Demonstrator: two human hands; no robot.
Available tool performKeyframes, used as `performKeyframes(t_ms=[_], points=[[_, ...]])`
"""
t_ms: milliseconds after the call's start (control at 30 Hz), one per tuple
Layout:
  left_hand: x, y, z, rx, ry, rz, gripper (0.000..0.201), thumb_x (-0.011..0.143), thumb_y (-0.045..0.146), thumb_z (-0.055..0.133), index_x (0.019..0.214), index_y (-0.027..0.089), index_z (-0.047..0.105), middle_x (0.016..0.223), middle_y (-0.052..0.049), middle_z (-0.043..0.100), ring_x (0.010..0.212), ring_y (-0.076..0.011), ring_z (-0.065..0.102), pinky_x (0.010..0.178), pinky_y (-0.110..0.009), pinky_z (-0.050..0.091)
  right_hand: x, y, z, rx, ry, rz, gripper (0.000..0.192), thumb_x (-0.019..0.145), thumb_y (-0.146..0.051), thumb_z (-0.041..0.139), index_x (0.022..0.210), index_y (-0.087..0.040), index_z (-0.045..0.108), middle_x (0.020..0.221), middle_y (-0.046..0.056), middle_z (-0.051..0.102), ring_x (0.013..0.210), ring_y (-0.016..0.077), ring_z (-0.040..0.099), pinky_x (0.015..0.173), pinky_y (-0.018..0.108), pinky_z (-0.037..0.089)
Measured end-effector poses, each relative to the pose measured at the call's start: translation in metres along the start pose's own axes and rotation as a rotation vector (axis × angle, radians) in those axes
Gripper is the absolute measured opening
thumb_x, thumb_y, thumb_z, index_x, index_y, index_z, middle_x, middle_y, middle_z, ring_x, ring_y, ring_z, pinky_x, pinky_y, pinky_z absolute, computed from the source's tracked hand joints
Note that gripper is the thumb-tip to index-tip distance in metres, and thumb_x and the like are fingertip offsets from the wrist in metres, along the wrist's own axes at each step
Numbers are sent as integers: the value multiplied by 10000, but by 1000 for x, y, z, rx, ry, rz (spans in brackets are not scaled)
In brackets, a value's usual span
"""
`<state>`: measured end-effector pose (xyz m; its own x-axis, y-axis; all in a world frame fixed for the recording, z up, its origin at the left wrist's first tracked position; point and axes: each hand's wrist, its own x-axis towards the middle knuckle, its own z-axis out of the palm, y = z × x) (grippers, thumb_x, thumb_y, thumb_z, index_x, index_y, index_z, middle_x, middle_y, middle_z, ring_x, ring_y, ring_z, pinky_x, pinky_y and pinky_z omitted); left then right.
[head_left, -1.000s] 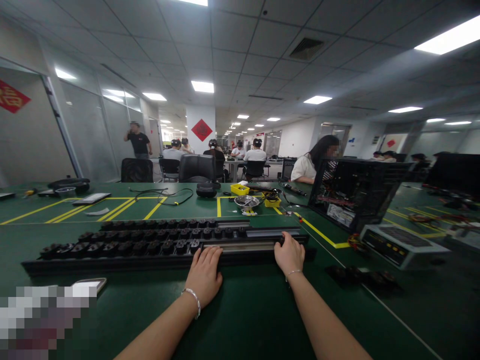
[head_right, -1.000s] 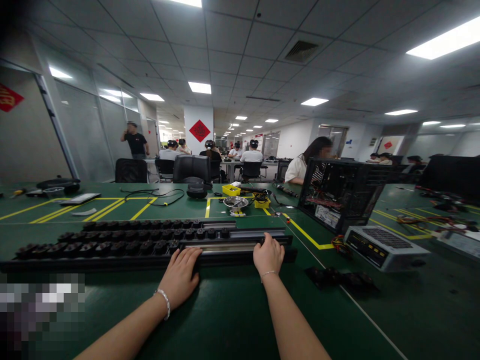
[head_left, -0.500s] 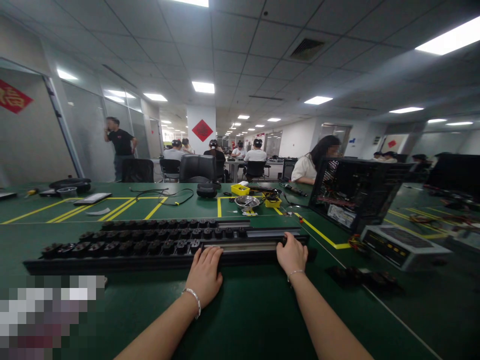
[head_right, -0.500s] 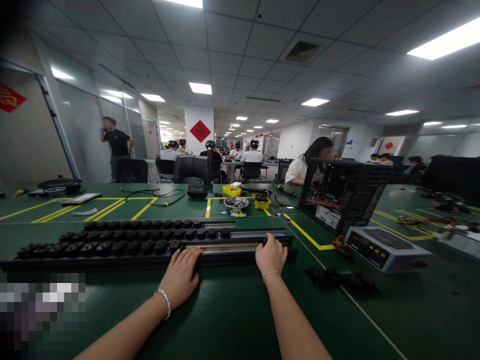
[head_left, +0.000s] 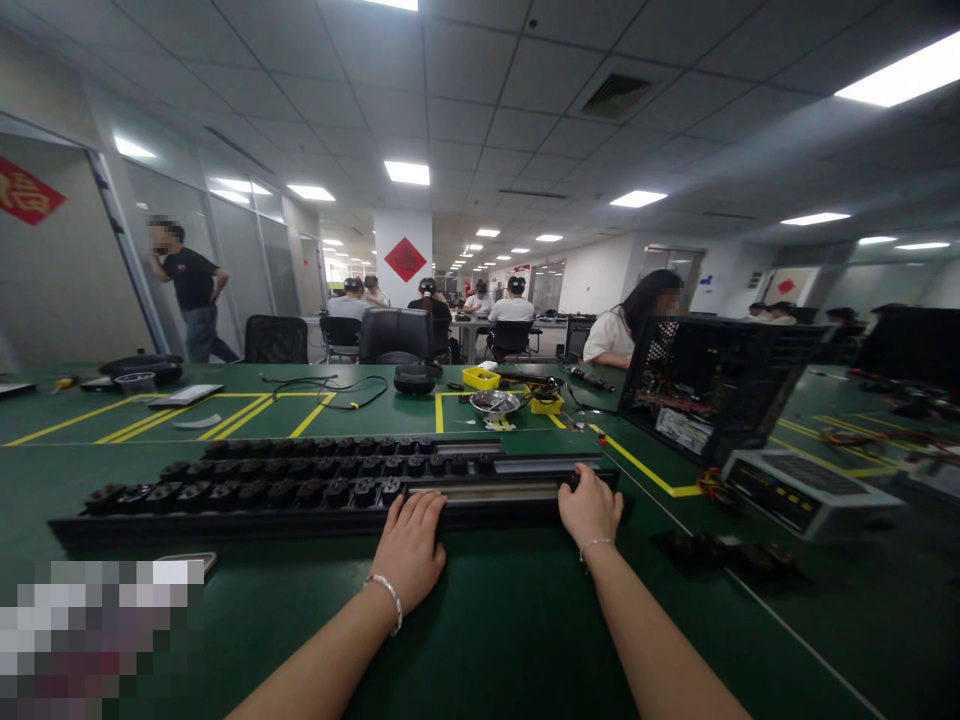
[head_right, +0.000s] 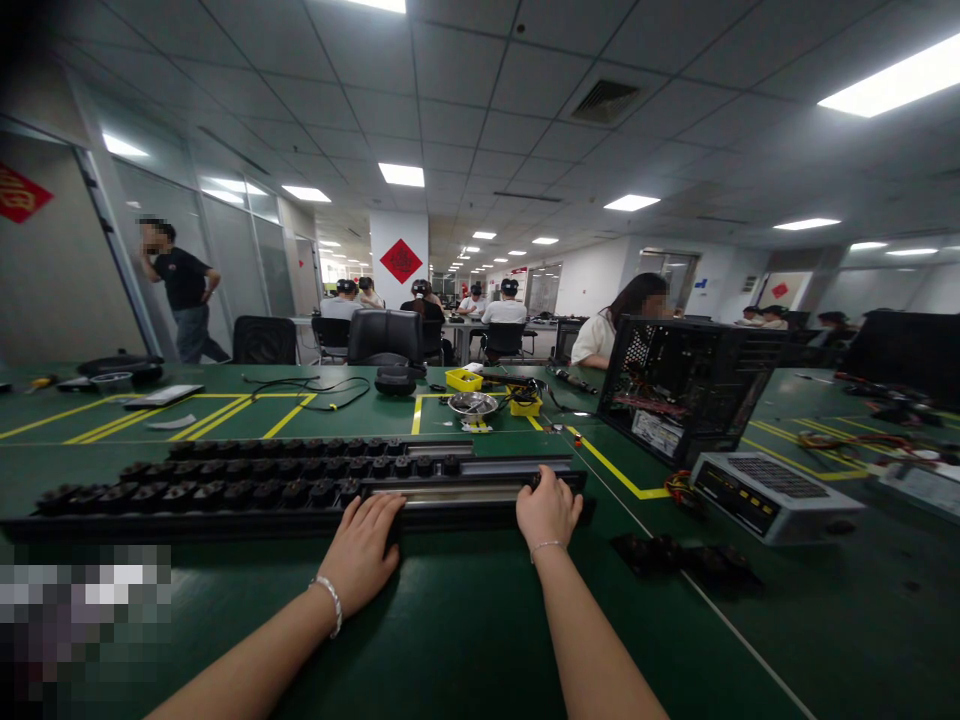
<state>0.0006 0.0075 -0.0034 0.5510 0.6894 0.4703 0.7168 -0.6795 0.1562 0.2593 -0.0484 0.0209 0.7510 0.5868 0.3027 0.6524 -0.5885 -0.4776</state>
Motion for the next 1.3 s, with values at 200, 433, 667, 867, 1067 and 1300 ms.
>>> performKeyframes(t_ms=[200, 433, 667, 867, 1067, 1300], points=[[0, -1, 1, 5, 8, 6, 537, 712, 164, 446, 1247, 213, 449, 1298, -39, 505, 1246, -202, 380, 1111, -428, 158, 0, 1, -1, 10, 3, 16, 455, 796, -247, 389, 1244, -188, 442, 1225, 87, 543, 1229, 236, 370, 1066, 483, 101], [1, 0, 2, 2, 4, -1, 540, 707, 165, 453, 1246, 204, 448, 1298, -41, 505, 1246, -204, 377, 1112, -429, 154, 5, 5, -1, 7, -5, 61, 453, 796, -266, 396, 1240, -200, 447, 1232, 94, 530, 1225, 247, 375, 1056, 523, 98], [0, 0, 1, -4, -1, 0, 540, 709, 171, 454, 1248, 207, 445, 1298, -40, 505, 1245, -203, 378, 1111, -435, 160, 11, 13, -2, 9, -7, 99, 457, 801, -307, 401, 1247, -214, 437, 1253, 97, 505, 1232, 268, 367, 1047, 544, 129], [0, -1, 2, -2, 6, 5, 541, 710, 169, 456, 1250, 207, 444, 1299, -41, 504, 1245, -203, 377, 1109, -434, 161, 12, 15, -1, 6, -3, 106, 466, 798, -318, 414, 1252, -214, 429, 1252, 100, 503, 1230, 267, 366, 1046, 544, 144], [1, -1, 1, -10, -3, -5, 544, 711, 174, 454, 1254, 204, 439, 1299, -36, 503, 1249, -200, 368, 1111, -434, 151, 12, 15, -2, 7, -11, 95, 457, 797, -313, 414, 1244, -217, 437, 1250, 93, 505, 1229, 265, 368, 1052, 540, 131], [0, -1, 3, 3, 1, 2, 541, 712, 176, 461, 1252, 209, 439, 1299, -39, 503, 1248, -201, 373, 1110, -435, 157, 13, 16, -2, 30, -19, 103, 475, 791, -318, 421, 1257, -223, 416, 1249, 88, 507, 1231, 267, 367, 1050, 543, 133]])
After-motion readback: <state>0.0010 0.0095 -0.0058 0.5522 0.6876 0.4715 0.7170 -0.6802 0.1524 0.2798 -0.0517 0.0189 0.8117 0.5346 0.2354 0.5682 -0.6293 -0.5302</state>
